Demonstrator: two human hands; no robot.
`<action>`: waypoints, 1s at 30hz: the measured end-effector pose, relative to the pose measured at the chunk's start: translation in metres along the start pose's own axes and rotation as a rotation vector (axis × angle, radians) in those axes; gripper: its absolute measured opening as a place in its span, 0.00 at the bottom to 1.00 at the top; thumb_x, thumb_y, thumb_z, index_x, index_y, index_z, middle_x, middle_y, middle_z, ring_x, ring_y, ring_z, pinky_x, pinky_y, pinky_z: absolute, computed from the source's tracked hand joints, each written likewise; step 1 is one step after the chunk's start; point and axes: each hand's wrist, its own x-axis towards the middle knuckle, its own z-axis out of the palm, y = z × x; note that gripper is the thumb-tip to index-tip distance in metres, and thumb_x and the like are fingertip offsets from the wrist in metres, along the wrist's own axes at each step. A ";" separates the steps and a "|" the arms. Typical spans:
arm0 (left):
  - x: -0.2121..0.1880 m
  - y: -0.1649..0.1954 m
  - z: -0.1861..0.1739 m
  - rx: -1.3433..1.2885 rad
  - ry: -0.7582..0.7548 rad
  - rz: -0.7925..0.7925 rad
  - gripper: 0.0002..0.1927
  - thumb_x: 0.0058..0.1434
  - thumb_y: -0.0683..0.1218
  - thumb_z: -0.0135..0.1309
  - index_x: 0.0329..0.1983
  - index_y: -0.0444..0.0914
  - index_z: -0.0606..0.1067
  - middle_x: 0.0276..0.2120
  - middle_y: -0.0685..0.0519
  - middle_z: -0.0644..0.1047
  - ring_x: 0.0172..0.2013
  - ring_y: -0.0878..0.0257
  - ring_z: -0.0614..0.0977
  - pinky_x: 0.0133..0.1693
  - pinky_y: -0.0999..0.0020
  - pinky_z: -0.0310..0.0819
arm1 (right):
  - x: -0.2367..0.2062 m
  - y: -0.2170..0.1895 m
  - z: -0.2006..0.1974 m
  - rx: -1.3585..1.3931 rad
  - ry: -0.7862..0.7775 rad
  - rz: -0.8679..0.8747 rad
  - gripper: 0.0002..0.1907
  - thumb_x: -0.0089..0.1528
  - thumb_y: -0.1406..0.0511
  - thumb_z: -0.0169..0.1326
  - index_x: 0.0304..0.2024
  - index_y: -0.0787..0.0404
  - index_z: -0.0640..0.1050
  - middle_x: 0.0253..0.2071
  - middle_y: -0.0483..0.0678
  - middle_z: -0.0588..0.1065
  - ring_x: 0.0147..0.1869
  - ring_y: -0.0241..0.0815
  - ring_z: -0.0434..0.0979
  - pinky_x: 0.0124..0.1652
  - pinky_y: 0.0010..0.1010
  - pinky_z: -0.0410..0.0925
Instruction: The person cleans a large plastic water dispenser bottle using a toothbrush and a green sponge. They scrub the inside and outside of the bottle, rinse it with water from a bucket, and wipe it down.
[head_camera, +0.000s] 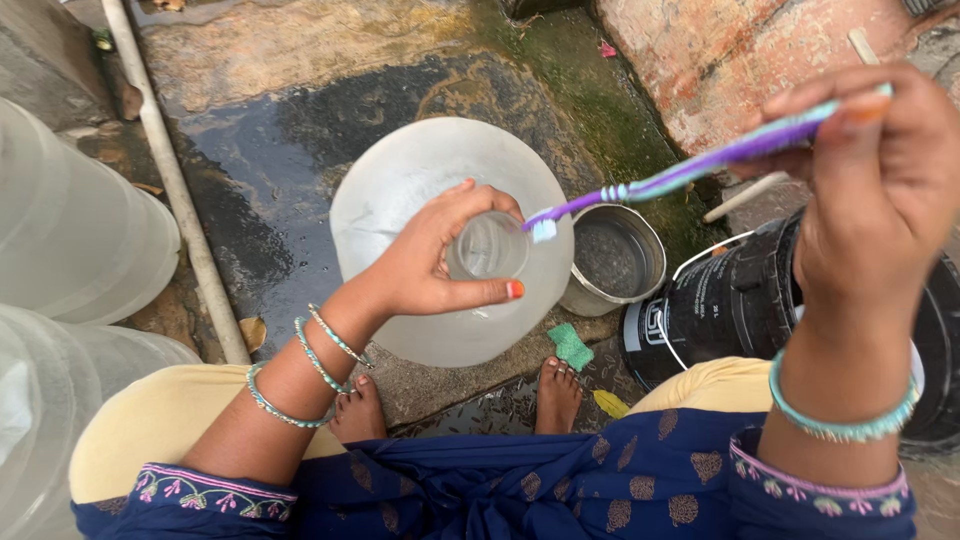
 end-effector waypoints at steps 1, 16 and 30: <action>0.000 -0.001 -0.004 -0.035 0.022 -0.006 0.27 0.54 0.56 0.68 0.53 0.42 0.73 0.49 0.53 0.79 0.56 0.55 0.79 0.70 0.48 0.55 | 0.011 0.038 -0.002 0.017 0.035 0.046 0.17 0.83 0.59 0.44 0.49 0.67 0.71 0.43 0.52 0.77 0.41 0.37 0.81 0.44 0.27 0.79; 0.007 -0.026 -0.019 -0.034 0.228 -0.050 0.23 0.65 0.49 0.70 0.53 0.37 0.69 0.44 0.55 0.78 0.48 0.67 0.80 0.56 0.70 0.74 | -0.238 0.302 0.106 -0.400 0.795 0.826 0.14 0.68 0.59 0.54 0.46 0.64 0.73 0.33 0.47 0.77 0.31 0.39 0.78 0.32 0.37 0.70; 0.045 -0.026 -0.001 -0.085 0.176 -0.142 0.23 0.61 0.50 0.68 0.53 0.39 0.70 0.45 0.56 0.79 0.49 0.66 0.82 0.54 0.70 0.76 | -0.294 0.302 0.116 -0.838 -0.305 0.905 0.24 0.50 0.52 0.70 0.43 0.55 0.79 0.49 0.60 0.76 0.51 0.63 0.76 0.48 0.55 0.68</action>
